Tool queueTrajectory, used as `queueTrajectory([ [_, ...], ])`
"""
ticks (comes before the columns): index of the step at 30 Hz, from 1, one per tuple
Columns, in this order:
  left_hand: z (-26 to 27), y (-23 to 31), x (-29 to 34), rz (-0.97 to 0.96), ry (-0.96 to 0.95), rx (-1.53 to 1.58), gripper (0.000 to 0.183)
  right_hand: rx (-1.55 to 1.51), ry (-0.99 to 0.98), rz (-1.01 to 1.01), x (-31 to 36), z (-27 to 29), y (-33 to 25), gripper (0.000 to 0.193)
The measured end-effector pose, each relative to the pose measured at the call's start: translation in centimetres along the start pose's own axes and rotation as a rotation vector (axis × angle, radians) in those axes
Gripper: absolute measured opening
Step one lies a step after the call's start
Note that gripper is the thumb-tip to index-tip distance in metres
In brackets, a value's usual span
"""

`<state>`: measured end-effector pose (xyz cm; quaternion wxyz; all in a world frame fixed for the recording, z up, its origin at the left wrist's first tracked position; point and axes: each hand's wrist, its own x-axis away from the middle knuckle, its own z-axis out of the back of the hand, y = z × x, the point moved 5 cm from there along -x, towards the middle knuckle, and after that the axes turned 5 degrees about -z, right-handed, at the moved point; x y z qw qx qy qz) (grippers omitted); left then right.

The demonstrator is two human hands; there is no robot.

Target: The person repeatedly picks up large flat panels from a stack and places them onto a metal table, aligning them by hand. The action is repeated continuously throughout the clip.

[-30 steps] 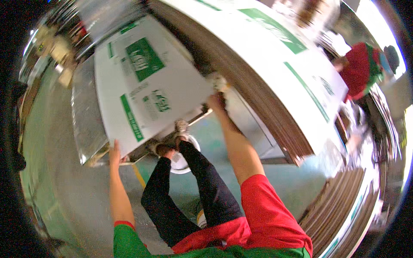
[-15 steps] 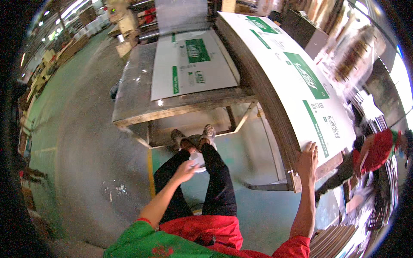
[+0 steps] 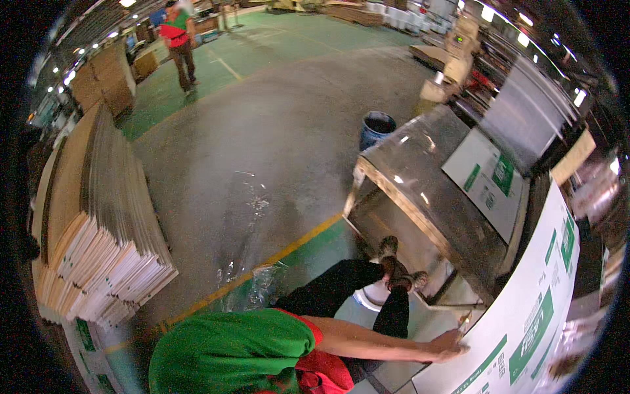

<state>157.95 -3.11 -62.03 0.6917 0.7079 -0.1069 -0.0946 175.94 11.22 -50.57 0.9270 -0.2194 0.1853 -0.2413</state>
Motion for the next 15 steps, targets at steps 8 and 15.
queueTrajectory([
  [8,22.1,8.1,10.7,-0.202,-0.011,-0.033,0.045,-0.392,-0.372,0.028,0.4,-10.3,0.3,0.046],
  [15,34.5,6.8,22.0,0.093,0.381,-0.178,0.045,-0.497,-0.527,-0.164,1.2,-14.8,2.2,0.051],
])
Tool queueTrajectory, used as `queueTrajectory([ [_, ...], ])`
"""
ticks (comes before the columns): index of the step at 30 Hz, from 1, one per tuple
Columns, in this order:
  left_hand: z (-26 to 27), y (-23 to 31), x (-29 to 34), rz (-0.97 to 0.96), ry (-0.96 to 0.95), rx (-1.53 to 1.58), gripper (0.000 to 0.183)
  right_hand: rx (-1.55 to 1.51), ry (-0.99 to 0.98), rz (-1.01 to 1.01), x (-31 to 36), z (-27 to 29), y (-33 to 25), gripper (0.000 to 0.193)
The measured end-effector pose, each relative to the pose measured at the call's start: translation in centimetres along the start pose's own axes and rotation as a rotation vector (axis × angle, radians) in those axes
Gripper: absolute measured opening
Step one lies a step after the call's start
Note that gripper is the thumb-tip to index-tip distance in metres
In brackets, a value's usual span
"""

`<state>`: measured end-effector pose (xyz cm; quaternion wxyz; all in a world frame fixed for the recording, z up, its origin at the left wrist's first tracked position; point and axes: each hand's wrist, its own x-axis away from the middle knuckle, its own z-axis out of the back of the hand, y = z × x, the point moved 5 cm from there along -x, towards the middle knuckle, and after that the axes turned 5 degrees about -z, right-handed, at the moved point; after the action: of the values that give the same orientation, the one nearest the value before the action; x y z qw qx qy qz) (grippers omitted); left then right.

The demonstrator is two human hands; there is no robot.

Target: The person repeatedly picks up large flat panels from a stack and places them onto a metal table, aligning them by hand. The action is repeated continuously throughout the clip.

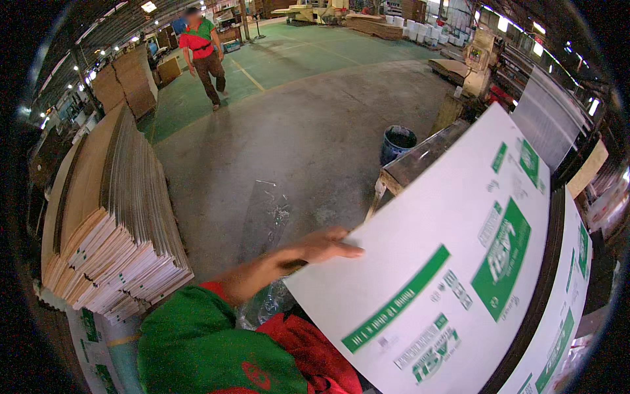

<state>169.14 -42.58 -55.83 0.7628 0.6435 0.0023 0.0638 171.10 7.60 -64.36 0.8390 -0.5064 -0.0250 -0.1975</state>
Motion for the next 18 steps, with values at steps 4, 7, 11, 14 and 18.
queueTrajectory([
  [4,3.6,-6.7,1.8,0.230,-0.070,-0.016,0.051,0.037,0.021,-0.003,0.6,3.4,3.7,0.055],
  [7,3.1,-12.8,1.8,0.289,-0.058,-0.010,0.052,0.053,-0.005,-0.039,1.6,3.1,6.2,0.053],
  [11,0.7,-18.8,1.0,0.414,-0.034,0.196,0.052,-0.101,0.178,-0.111,2.2,1.8,7.3,0.041],
  [14,1.1,-19.1,0.7,0.450,-0.048,0.282,0.049,-0.197,0.223,-0.146,1.5,1.2,7.0,0.038],
  [18,2.3,-17.0,3.4,0.459,-0.087,0.309,0.046,-0.232,0.232,-0.263,2.3,1.6,9.4,0.038],
])
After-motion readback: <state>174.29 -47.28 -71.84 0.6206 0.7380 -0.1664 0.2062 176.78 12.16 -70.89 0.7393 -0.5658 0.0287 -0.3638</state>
